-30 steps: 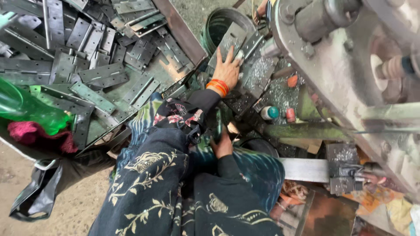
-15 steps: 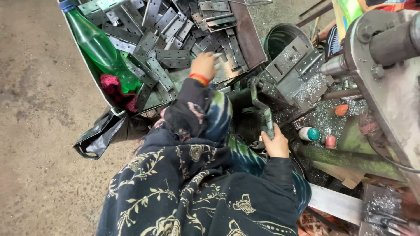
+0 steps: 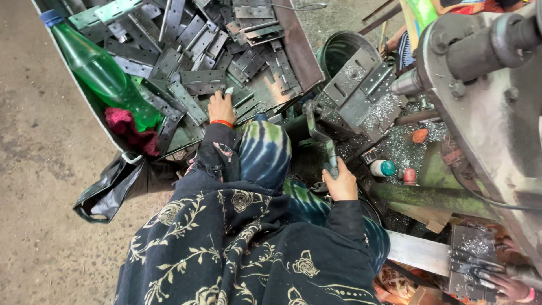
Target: The person sits on the floor and operates a metalworking machine, likely a drill press, to process metal plates. They pick up metal plates from a pile, place them under the machine's press, and operate the lever to process the metal before discarding the finished pieces.
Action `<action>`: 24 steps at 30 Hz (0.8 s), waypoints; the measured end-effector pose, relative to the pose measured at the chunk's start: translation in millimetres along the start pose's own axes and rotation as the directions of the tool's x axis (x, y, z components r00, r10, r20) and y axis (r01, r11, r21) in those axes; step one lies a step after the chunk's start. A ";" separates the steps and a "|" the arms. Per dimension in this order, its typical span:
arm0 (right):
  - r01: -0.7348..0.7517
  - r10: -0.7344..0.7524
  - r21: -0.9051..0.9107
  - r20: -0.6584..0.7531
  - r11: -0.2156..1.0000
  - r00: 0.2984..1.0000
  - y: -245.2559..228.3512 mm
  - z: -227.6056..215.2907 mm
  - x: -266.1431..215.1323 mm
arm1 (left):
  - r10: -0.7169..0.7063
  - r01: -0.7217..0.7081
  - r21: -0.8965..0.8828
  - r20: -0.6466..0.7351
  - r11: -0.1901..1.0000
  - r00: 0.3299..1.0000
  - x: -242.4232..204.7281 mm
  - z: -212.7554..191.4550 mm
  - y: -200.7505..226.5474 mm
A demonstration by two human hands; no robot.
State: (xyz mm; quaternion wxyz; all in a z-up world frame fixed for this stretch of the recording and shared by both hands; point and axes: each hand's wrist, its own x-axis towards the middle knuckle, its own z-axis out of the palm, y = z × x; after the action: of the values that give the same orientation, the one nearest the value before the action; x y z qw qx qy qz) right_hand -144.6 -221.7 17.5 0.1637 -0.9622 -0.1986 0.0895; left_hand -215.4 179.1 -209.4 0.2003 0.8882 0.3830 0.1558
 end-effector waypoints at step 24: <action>-0.080 0.080 -0.006 0.074 0.997 0.994 -2.4 0.2 -1.8 | 0.324 -0.050 -0.833 0.158 0.551 0.933 63.9 -118.8 261.1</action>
State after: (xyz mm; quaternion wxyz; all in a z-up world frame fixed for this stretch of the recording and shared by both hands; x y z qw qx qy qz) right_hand -147.1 -220.3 18.3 0.1512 -0.9656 -0.1658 0.1316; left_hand -63.1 91.2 26.1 0.6239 0.7428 0.1350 0.2019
